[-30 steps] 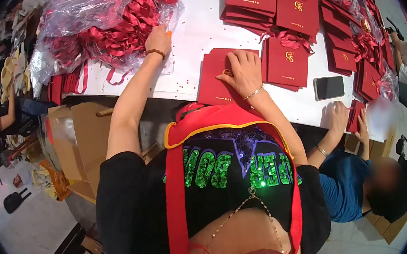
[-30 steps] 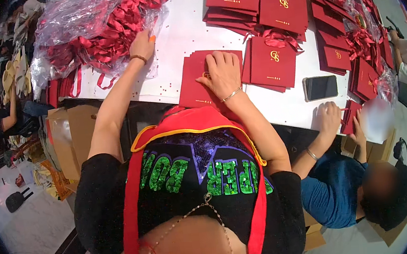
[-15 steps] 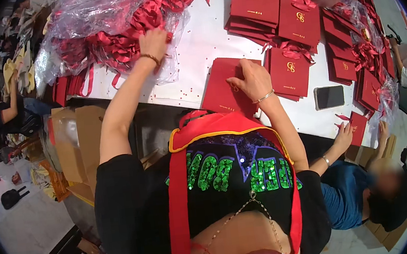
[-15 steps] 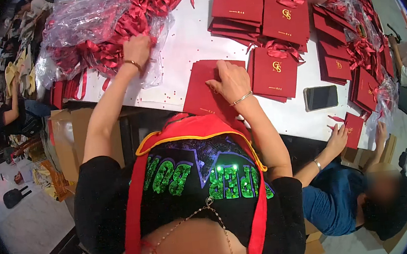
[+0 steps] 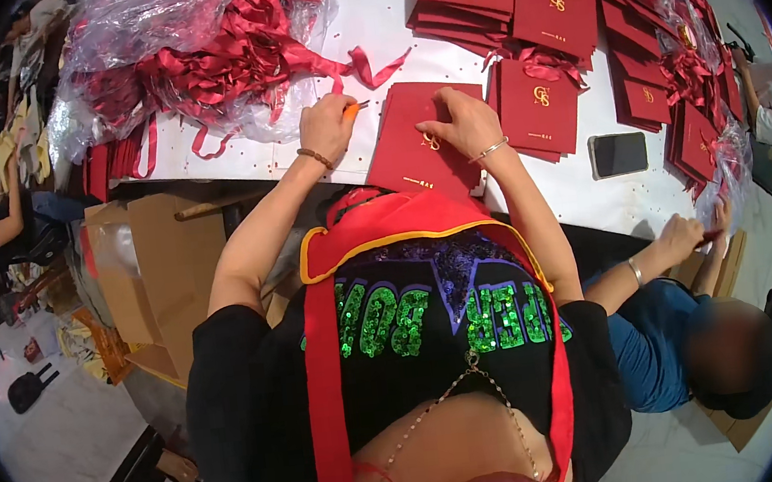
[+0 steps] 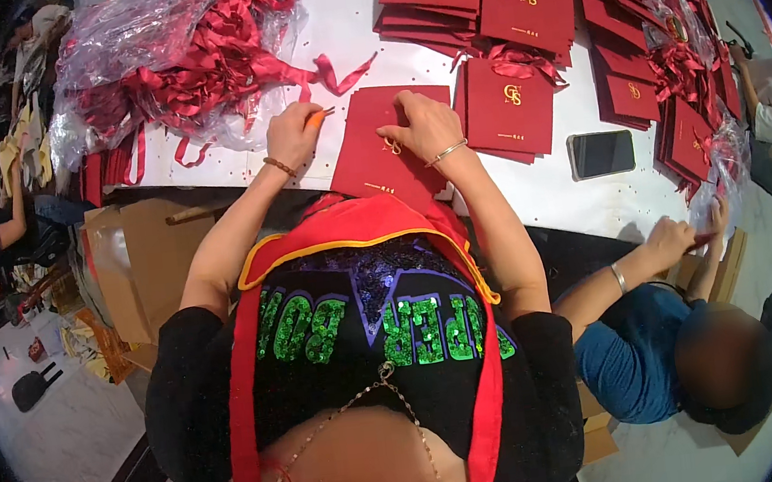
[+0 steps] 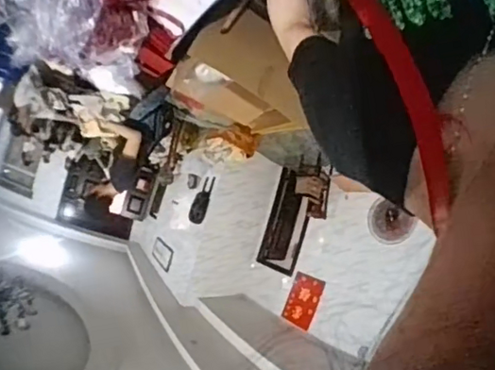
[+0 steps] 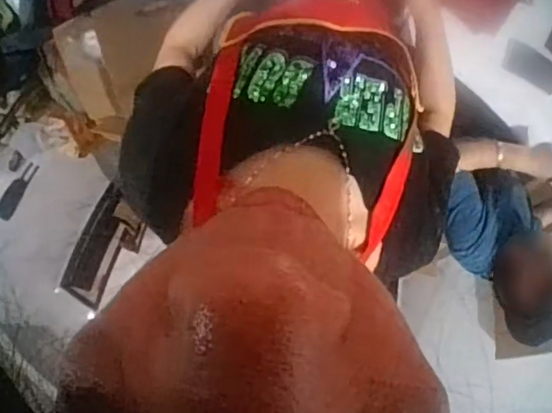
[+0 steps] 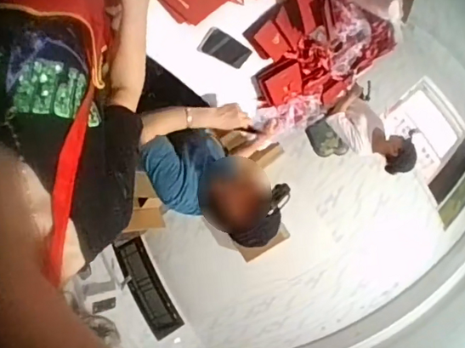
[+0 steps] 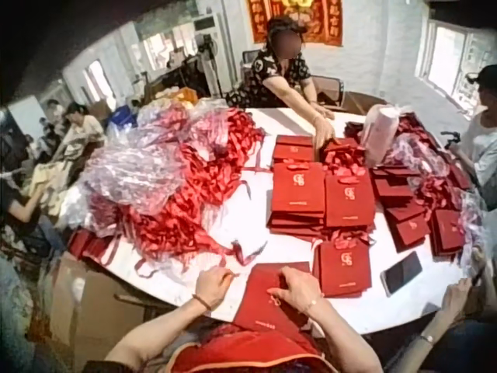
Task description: Tying red ribbons onto small red gift bags at a workstation.
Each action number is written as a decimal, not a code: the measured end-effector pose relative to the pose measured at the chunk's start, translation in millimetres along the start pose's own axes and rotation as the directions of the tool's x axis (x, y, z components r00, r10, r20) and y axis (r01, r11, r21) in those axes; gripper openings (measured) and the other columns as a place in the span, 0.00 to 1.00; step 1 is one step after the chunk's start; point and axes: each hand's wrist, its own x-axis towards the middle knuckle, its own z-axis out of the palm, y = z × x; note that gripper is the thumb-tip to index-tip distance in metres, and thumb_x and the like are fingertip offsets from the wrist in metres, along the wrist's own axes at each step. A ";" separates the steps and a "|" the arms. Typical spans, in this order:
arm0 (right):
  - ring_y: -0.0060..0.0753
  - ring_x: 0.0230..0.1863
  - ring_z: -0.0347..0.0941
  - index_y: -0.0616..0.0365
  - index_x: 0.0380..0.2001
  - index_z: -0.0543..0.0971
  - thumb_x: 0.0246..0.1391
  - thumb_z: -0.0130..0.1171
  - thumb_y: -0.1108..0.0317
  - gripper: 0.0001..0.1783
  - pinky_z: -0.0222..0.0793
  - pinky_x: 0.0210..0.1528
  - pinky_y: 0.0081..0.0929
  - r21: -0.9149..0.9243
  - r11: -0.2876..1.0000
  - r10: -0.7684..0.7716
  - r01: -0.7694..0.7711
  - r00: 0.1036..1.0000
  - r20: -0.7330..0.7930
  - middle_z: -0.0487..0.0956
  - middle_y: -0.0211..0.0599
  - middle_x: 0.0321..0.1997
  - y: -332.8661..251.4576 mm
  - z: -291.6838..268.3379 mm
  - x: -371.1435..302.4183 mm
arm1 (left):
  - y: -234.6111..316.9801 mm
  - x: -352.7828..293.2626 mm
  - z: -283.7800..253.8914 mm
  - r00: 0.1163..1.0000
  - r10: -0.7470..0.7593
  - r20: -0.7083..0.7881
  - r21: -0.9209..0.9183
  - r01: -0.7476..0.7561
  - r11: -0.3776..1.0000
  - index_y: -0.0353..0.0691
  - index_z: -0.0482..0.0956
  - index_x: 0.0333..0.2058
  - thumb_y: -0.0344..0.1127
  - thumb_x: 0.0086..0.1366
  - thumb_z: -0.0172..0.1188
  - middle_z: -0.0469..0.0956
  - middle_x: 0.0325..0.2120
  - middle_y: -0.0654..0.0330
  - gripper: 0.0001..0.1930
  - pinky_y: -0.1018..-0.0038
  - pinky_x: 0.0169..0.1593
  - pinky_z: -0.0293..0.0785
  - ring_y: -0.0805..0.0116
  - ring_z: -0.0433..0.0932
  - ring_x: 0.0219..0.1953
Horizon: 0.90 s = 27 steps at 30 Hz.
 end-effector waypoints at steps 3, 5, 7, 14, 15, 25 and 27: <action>0.44 0.35 0.73 0.59 0.39 0.73 0.39 0.63 0.48 0.28 0.68 0.36 0.34 0.013 1.000 0.006 -0.006 1.000 -0.002 0.77 0.44 0.33 2.2 2.3 -2.4 | -7.7 -8.8 -9.8 0.999 0.027 0.035 0.250 -0.035 0.967 0.41 0.77 0.30 0.38 0.54 0.54 0.75 0.25 0.58 0.08 0.64 0.34 0.65 0.57 0.73 0.31; 0.43 0.34 0.74 0.59 0.39 0.73 0.39 0.62 0.48 0.29 0.69 0.36 0.34 0.018 1.000 -0.003 0.003 1.000 -0.017 0.77 0.44 0.34 4.8 5.0 -4.1 | -15.0 -9.3 -14.3 0.999 0.037 0.020 0.239 -0.040 0.970 0.41 0.77 0.28 0.37 0.53 0.55 0.74 0.25 0.57 0.08 0.64 0.34 0.66 0.56 0.73 0.31; 0.46 0.31 0.73 0.58 0.35 0.73 0.38 0.64 0.52 0.25 0.68 0.32 0.38 0.028 0.999 -0.043 0.046 0.994 -0.098 0.76 0.43 0.30 5.3 6.9 -5.9 | -15.3 -7.9 -22.3 1.000 -0.005 0.016 0.118 0.003 0.993 0.40 0.77 0.26 0.36 0.52 0.55 0.74 0.25 0.56 0.07 0.63 0.35 0.66 0.56 0.72 0.32; 0.48 0.34 0.73 0.58 0.35 0.73 0.37 0.64 0.50 0.27 0.68 0.33 0.40 0.041 0.999 0.022 -0.020 0.998 -0.056 0.77 0.45 0.30 4.3 3.0 -2.6 | 17.6 9.7 -27.5 0.975 -0.111 0.193 -0.606 0.207 0.768 0.36 0.74 0.30 0.29 0.57 0.50 0.77 0.28 0.57 0.05 0.75 0.36 0.69 0.69 0.74 0.31; 0.48 0.34 0.73 0.59 0.35 0.73 0.37 0.63 0.49 0.27 0.67 0.33 0.40 0.040 0.998 0.051 -0.050 0.998 -0.026 0.77 0.45 0.30 1.6 -0.3 -0.5 | 27.8 11.5 -31.8 0.969 -0.061 0.241 -0.787 0.232 0.571 0.35 0.72 0.32 0.27 0.59 0.48 0.77 0.28 0.57 0.05 0.79 0.36 0.69 0.73 0.74 0.31; 0.37 0.39 0.75 0.62 0.42 0.74 0.40 0.64 0.54 0.28 0.67 0.41 0.29 0.230 0.958 0.143 -0.170 0.981 0.130 0.78 0.47 0.35 -1.7 -13.9 5.8 | 72.0 18.2 -28.4 0.820 -0.064 0.569 -0.752 0.550 0.364 0.33 0.75 0.37 0.29 0.59 0.52 0.77 0.24 0.61 0.09 0.86 0.28 0.67 0.80 0.72 0.24; 0.36 0.41 0.75 0.62 0.42 0.74 0.41 0.63 0.55 0.27 0.67 0.42 0.28 0.230 0.959 0.138 -0.165 0.982 0.129 0.78 0.47 0.36 -4.5 -15.1 5.0 | 72.7 17.5 -27.5 0.804 -0.077 0.590 -0.733 0.574 0.365 0.33 0.75 0.37 0.29 0.58 0.54 0.77 0.23 0.62 0.09 0.86 0.28 0.67 0.80 0.72 0.24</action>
